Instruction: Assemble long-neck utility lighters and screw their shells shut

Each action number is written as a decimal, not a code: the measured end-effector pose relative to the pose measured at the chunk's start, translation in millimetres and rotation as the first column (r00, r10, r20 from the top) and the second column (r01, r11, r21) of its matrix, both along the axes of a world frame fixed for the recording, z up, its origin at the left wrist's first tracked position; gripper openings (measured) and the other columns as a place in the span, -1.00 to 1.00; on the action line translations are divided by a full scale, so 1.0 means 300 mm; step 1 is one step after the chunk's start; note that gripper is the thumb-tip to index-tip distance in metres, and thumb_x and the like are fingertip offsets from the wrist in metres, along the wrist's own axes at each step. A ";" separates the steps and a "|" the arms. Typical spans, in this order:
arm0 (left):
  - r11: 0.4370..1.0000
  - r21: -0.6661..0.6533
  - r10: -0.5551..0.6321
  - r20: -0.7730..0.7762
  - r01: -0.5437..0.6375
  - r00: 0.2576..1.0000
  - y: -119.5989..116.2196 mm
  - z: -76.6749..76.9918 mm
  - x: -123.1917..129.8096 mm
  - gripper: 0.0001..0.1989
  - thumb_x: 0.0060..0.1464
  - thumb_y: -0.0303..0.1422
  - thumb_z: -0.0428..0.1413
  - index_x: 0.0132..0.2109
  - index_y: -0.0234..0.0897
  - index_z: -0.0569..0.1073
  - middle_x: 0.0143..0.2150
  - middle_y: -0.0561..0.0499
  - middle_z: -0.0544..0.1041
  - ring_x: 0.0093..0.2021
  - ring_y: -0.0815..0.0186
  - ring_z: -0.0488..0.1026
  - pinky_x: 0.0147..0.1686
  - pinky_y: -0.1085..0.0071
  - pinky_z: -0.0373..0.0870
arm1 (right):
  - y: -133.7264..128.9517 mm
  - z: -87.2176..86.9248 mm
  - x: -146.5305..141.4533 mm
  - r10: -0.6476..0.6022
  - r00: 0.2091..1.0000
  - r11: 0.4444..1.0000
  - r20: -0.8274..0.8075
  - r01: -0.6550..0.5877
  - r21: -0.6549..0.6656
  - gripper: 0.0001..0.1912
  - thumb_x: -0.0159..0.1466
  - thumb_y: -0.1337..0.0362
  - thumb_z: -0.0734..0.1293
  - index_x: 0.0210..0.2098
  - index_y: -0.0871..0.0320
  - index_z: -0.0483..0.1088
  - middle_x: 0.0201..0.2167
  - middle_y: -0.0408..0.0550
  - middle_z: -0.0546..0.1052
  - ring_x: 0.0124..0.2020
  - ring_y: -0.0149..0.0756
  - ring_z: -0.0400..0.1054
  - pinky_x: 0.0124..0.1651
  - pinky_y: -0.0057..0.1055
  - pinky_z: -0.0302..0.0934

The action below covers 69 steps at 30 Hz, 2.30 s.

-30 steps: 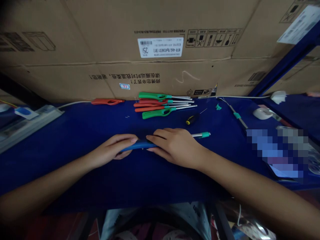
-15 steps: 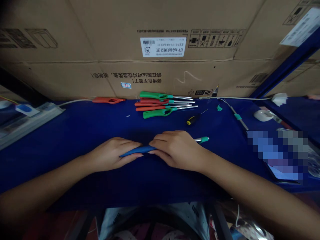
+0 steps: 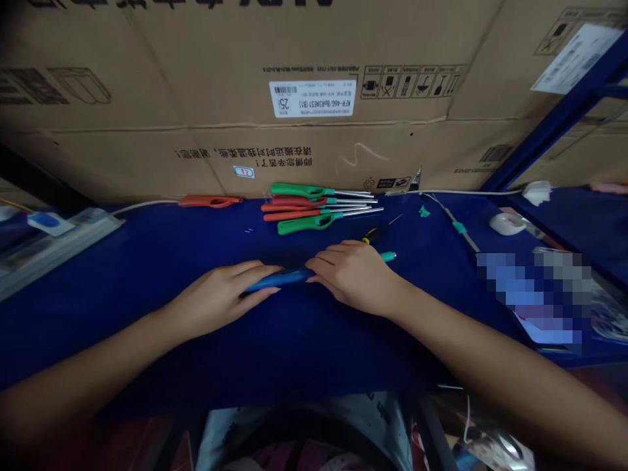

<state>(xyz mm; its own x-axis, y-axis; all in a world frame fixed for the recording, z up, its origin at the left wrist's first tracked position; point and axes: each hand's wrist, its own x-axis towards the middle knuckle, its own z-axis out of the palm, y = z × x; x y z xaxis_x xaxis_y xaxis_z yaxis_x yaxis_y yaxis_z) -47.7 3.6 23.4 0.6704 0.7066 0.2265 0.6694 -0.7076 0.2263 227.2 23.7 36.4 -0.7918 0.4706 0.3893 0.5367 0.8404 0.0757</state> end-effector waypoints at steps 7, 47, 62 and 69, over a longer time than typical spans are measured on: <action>0.997 -0.029 0.078 0.023 -0.077 0.997 0.011 0.007 -0.006 -0.70 0.37 -0.21 -0.01 0.10 -0.22 0.47 -0.04 -0.05 0.56 -0.13 0.20 0.57 -0.15 0.32 0.50 | 0.055 0.025 0.049 -0.062 0.995 0.998 0.082 0.062 -0.003 -0.57 0.35 0.12 0.35 0.14 0.18 0.40 0.03 0.09 0.55 0.02 -0.08 0.41 0.07 -0.18 0.19; 0.999 0.038 0.011 0.146 -0.017 0.989 0.006 -0.017 -0.013 -0.72 0.34 -0.26 0.04 0.07 -0.28 0.49 -0.12 -0.06 0.59 -0.21 0.25 0.59 -0.18 0.36 0.53 | 0.048 -0.016 0.015 0.109 0.987 0.994 -0.119 -0.109 0.003 -0.80 0.43 0.36 0.19 -0.07 0.25 0.42 -0.22 0.07 0.60 -0.21 -0.18 0.46 -0.06 -0.21 0.27; 0.997 0.073 -0.012 0.109 0.004 0.994 -0.010 -0.037 -0.007 -0.76 0.33 -0.30 0.04 0.05 -0.28 0.49 -0.14 -0.03 0.60 -0.23 0.26 0.59 -0.26 0.39 0.51 | 0.030 -0.058 0.000 0.040 0.986 0.971 -0.160 -0.076 -0.228 -0.87 0.39 0.39 0.24 -0.15 0.26 0.42 -0.31 0.08 0.55 -0.25 -0.17 0.43 -0.06 -0.20 0.27; 0.995 0.012 0.100 -0.013 -0.100 0.995 -0.017 -0.006 0.022 -0.65 0.33 -0.19 0.03 0.20 -0.12 0.40 0.00 0.01 0.52 -0.12 0.21 0.56 -0.18 0.30 0.52 | 0.042 -0.019 0.015 -0.090 0.996 0.954 0.016 0.091 -0.287 -0.92 0.31 0.32 0.34 -0.21 0.18 0.38 -0.30 -0.01 0.52 -0.26 -0.17 0.41 -0.11 -0.23 0.22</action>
<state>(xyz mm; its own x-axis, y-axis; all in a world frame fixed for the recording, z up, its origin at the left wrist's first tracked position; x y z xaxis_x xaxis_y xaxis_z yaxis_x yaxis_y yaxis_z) -41.2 -1.6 21.6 0.5994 0.7679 0.2258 0.7401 -0.6391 0.2091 231.8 36.3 30.8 -0.7414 0.6321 0.2252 0.6117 0.7747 -0.1603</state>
